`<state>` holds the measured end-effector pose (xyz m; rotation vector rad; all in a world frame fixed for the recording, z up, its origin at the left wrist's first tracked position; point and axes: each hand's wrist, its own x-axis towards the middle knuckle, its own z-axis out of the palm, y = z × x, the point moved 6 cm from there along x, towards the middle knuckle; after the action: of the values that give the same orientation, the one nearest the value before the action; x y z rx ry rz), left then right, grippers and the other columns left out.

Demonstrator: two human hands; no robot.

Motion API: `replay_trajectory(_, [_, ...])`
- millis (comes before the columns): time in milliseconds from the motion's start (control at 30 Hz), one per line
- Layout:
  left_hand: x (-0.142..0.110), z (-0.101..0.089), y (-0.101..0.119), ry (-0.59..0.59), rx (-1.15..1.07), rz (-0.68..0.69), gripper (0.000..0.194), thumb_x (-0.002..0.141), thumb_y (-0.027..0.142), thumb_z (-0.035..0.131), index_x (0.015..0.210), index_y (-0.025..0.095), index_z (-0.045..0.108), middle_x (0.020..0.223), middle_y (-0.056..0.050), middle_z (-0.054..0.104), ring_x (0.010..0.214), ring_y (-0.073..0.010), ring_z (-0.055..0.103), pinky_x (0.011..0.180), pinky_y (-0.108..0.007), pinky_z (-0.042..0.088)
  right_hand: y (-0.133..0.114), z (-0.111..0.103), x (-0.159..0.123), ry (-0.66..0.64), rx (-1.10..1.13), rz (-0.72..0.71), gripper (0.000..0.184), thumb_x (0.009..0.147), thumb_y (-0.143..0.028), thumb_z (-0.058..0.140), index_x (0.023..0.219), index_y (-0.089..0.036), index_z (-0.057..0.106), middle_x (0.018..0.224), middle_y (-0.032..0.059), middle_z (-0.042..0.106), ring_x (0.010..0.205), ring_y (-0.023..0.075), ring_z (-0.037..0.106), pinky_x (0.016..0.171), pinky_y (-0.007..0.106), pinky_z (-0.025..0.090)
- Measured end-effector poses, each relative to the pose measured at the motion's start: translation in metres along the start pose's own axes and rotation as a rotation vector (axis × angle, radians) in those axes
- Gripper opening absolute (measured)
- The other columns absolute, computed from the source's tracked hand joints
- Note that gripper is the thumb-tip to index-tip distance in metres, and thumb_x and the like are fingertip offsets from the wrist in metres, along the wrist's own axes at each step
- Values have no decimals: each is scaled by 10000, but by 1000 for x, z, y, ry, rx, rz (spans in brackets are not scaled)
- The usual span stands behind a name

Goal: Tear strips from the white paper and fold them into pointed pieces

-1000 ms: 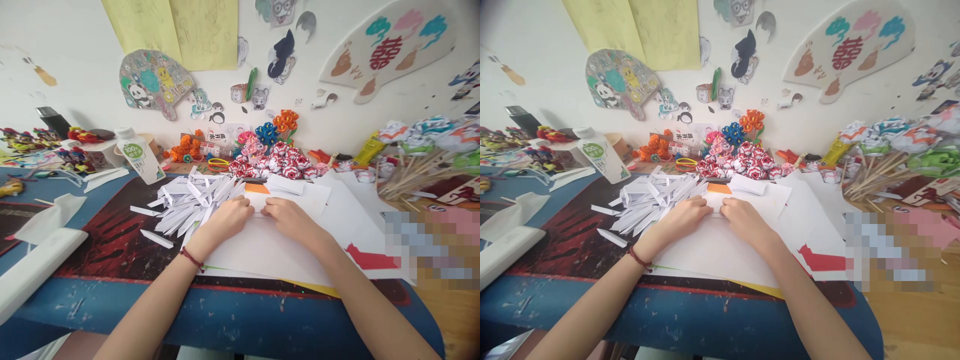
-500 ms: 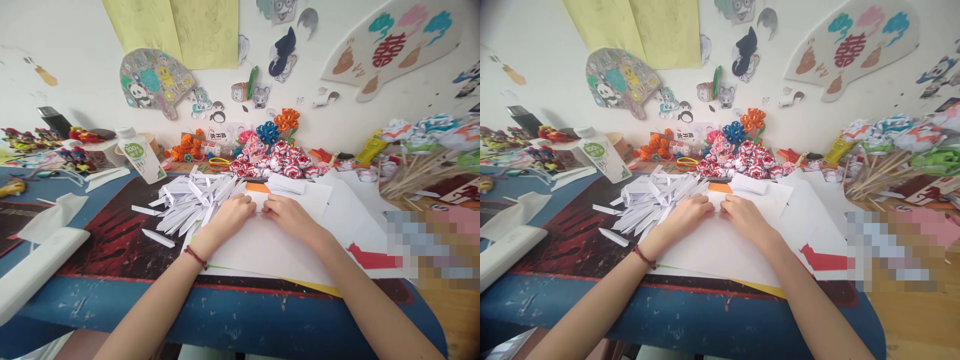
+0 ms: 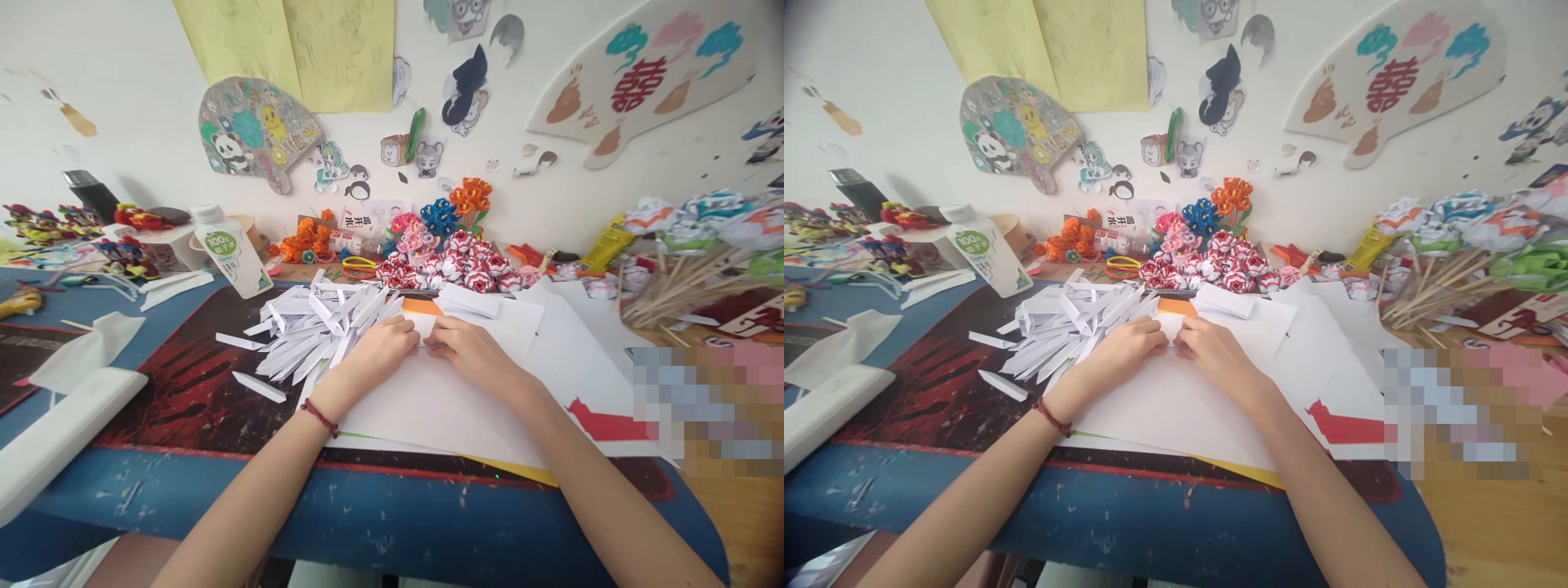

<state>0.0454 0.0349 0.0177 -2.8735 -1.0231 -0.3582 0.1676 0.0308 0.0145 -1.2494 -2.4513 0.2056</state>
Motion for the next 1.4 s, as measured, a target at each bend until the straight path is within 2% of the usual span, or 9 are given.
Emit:
replay_trajectory(300, [-1, -1, 5, -44, 58, 4, 212, 917, 180, 489, 775, 131, 637, 791, -57, 572, 814, -182, 515, 678, -291, 388, -6, -1, 1, -38, -206, 20, 189, 890, -176, 546, 847, -203, 727, 755, 23, 620, 756, 165, 573, 618, 271, 313])
replay_trajectory(533, [-1, -1, 5, -61, 112, -1, 190, 890, 169, 512, 758, 143, 646, 740, -61, 618, 762, -200, 550, 687, -313, 409, -3, -2, 0, -54, -308, 125, 144, 851, -229, 613, 815, -230, 753, 750, 27, 674, 725, 178, 612, 574, 285, 278])
replay_trajectory(700, [-2, -3, 3, -46, 177, 10, 163, 840, 112, 532, 728, 136, 649, 709, -76, 644, 741, -216, 574, 694, -342, 406, -4, -5, -2, -47, -319, 148, 152, 857, -260, 610, 868, -242, 761, 813, 34, 718, 766, 188, 640, 584, 278, 303])
replay_trajectory(867, [-3, -2, 0, -52, 170, -7, 190, 833, 99, 527, 690, 147, 642, 694, -73, 656, 732, -213, 587, 695, -342, 402, -4, -8, -3, -70, -349, 187, 184, 866, -298, 600, 834, -226, 766, 816, 58, 728, 771, 199, 647, 574, 279, 306])
replay_trajectory(1067, [1, -1, -2, 13, 142, -103, 192, 870, 278, 592, 748, 139, 643, 773, -83, 659, 797, -214, 585, 702, -331, 397, 1, -7, -2, -51, -316, 194, 194, 867, -316, 600, 780, -231, 751, 786, 33, 715, 727, 180, 629, 551, 277, 269])
replay_trajectory(1200, [4, 2, -6, 104, 84, -187, 131, 826, 280, 663, 830, 160, 610, 894, -48, 648, 887, -208, 560, 719, -320, 388, 6, -4, -1, 13, -251, 224, 192, 856, -314, 623, 715, -200, 686, 760, 12, 682, 711, 155, 603, 562, 271, 272])
replay_trajectory(1300, [4, 6, -10, 116, 41, -233, 158, 811, 293, 683, 846, 170, 590, 902, -35, 645, 897, -210, 555, 721, -325, 373, 9, -3, 0, 73, -164, 230, 96, 832, -283, 656, 779, -203, 648, 821, -2, 666, 763, 149, 593, 596, 257, 302])
replay_trajectory(1400, [5, 7, -9, 110, 62, -214, 129, 838, 268, 653, 852, 164, 579, 871, -41, 644, 865, -211, 557, 715, -332, 358, 10, -3, 0, 88, -106, 208, 69, 822, -265, 668, 845, -213, 630, 861, 0, 651, 817, 159, 582, 637, 254, 332])
